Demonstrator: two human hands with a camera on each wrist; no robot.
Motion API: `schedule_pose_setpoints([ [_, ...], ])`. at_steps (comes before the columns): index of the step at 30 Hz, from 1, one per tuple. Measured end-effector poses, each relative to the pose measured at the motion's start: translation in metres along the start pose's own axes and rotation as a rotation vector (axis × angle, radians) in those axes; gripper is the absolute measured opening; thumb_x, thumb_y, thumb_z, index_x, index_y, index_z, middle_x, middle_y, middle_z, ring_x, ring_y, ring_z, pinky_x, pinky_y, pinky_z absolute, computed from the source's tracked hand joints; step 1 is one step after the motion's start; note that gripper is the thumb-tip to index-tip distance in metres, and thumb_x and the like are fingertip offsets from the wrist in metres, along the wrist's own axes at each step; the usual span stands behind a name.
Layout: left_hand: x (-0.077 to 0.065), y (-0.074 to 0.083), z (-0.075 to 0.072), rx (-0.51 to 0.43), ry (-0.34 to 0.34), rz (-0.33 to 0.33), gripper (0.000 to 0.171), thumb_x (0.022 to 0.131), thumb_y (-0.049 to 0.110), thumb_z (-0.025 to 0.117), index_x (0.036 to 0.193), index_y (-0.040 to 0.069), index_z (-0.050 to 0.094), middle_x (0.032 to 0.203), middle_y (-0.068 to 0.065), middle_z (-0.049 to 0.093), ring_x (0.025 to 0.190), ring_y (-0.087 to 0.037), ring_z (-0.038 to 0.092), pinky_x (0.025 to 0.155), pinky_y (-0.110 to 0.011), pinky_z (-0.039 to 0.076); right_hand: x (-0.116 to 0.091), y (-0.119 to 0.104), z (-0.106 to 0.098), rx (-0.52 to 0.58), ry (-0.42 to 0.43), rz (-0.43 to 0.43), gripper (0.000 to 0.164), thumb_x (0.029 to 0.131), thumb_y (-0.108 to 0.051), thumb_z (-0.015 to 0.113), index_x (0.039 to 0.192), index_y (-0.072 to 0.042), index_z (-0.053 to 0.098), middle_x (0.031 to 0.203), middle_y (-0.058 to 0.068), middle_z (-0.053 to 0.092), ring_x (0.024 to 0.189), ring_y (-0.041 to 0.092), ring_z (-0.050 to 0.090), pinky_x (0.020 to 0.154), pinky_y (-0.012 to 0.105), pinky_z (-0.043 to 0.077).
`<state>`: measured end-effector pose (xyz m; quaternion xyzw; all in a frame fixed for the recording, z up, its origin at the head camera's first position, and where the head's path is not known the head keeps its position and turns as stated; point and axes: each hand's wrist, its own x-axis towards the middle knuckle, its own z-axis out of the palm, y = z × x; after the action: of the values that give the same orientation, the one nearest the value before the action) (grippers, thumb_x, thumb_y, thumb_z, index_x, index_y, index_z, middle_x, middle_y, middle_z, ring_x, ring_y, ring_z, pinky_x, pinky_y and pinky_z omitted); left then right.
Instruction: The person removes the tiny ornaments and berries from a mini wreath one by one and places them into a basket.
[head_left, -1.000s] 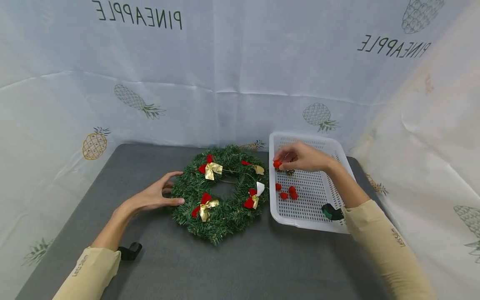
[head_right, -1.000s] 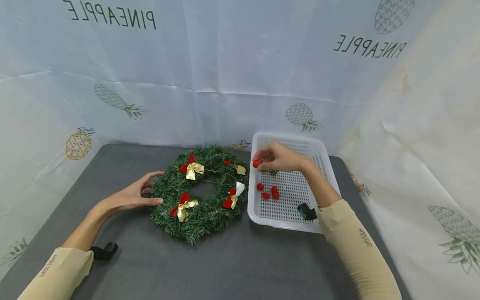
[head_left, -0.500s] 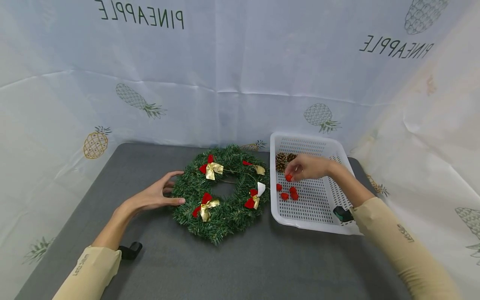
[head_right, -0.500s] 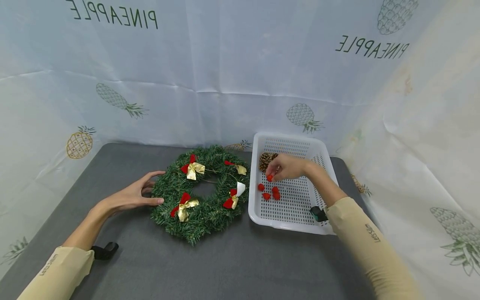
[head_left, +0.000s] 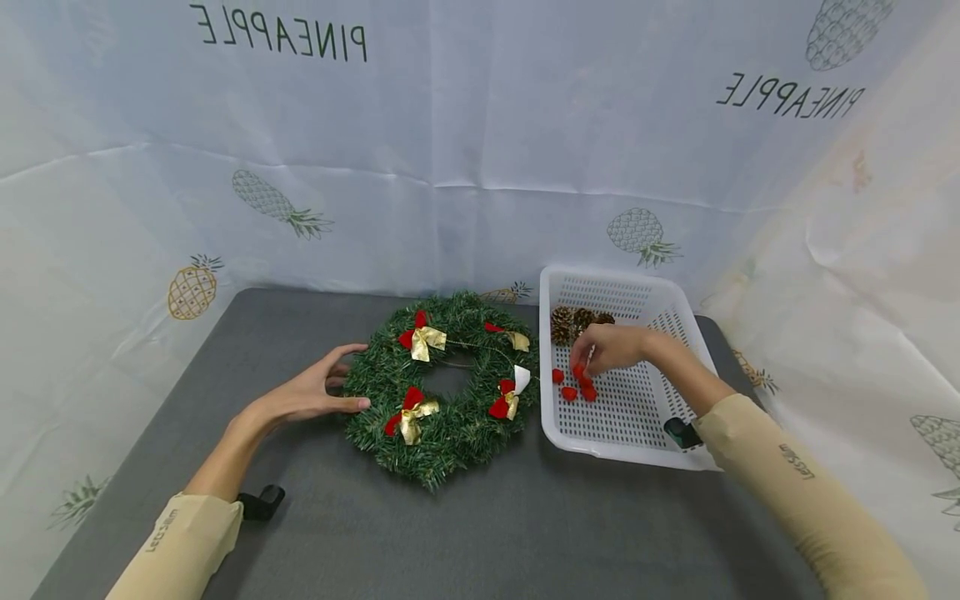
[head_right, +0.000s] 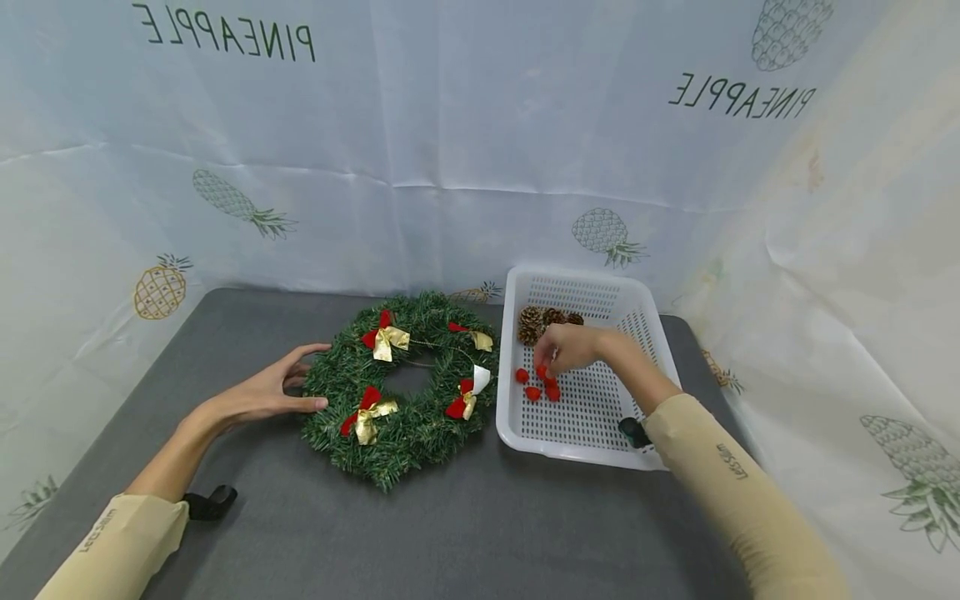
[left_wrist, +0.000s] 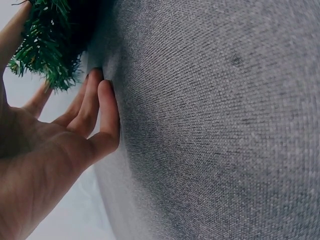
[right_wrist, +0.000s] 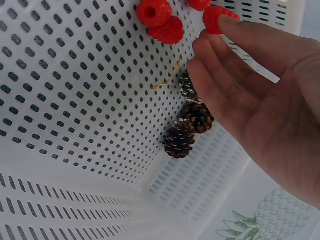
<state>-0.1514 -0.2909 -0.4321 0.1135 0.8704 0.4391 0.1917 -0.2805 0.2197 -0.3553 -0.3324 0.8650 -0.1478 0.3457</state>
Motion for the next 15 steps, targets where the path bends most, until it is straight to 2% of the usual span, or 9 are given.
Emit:
schedule_pose_setpoints([
  [7,-0.0011,-0.0014,0.0009,0.002,0.007,-0.002,0.099,0.100,0.038,0.080,0.174,0.016,0.017,0.172,-0.043,0.019,0.154,-0.068,0.032,0.110,-0.077,0.049,0.0047,0.0014,0.0035,0.001,-0.016,0.000,0.025,0.102,0.002,0.062,0.121,-0.002,0.078,0.114,0.012,0.078,0.100,0.016,0.071,0.085,0.032,0.061],
  [15,-0.0011,0.0001,-0.0005,-0.010,-0.004,0.026,0.100,0.100,0.034,0.080,0.174,0.015,0.016,0.171,-0.044,0.021,0.152,-0.069,0.035,0.108,-0.076,0.050,0.0019,0.0008,0.0037,0.015,0.007,-0.024,0.022,0.103,-0.001,0.064,0.120,-0.002,0.079,0.114,0.015,0.080,0.103,0.020,0.073,0.086,0.030,0.061],
])
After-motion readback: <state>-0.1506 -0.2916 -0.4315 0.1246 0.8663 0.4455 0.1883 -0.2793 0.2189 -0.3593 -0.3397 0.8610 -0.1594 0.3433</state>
